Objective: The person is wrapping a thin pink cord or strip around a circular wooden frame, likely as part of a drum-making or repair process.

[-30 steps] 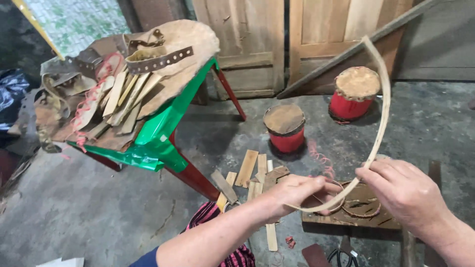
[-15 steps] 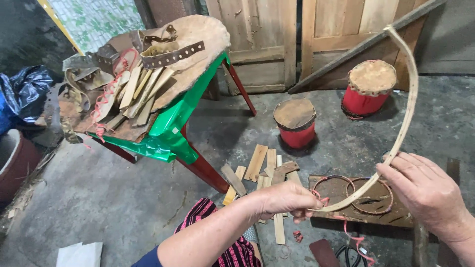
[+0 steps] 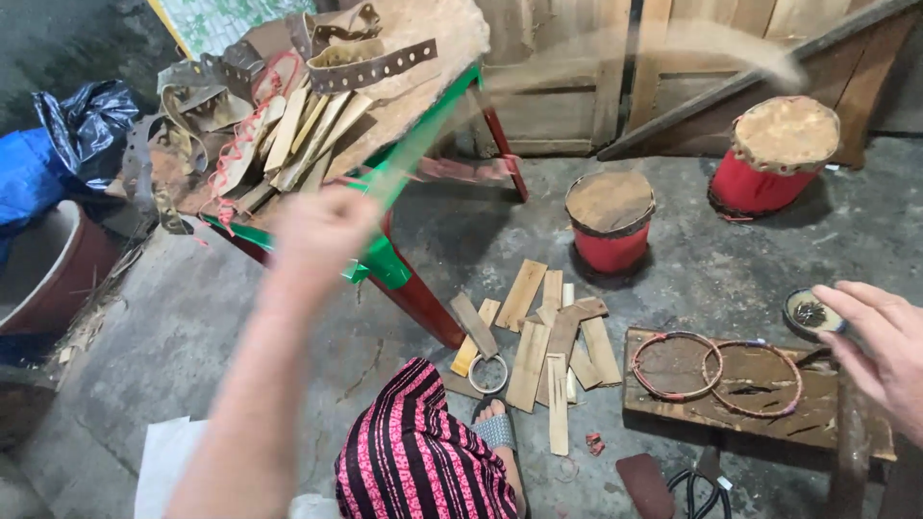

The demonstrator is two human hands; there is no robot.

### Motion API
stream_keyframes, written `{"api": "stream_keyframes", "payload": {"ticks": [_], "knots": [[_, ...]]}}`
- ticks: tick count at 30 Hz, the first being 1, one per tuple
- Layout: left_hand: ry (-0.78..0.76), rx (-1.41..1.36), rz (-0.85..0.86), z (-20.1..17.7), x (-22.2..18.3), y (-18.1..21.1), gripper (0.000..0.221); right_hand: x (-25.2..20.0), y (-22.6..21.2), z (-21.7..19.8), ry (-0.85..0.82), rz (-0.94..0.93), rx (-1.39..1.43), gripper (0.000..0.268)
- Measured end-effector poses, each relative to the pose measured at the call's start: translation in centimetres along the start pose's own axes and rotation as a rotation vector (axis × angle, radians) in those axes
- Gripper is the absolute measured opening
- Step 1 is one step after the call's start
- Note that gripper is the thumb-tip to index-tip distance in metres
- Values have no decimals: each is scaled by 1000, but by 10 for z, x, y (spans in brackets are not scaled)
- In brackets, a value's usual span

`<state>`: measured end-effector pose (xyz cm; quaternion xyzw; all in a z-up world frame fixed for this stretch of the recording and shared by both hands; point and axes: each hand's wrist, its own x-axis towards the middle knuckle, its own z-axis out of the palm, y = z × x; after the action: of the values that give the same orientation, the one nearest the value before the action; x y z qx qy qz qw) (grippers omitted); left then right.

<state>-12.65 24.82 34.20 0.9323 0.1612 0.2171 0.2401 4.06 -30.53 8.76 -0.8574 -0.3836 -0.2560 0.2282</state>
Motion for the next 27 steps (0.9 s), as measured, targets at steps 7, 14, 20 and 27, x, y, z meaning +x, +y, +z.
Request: {"api": "stream_keyframes", "payload": {"ticks": [7, 14, 20, 27], "knots": [[405, 237, -75, -125, 38, -101, 70, -72, 88, 64, -206, -5, -50, 58], [621, 611, -386, -138, 149, -260, 36, -69, 67, 59, -575, 185, -447, 54], [695, 908, -100, -81, 201, -324, 42, -25, 12, 16, -682, 138, -355, 52], [446, 709, -141, -63, 211, -383, 32, 10, -36, -36, -785, 264, -204, 44]]}}
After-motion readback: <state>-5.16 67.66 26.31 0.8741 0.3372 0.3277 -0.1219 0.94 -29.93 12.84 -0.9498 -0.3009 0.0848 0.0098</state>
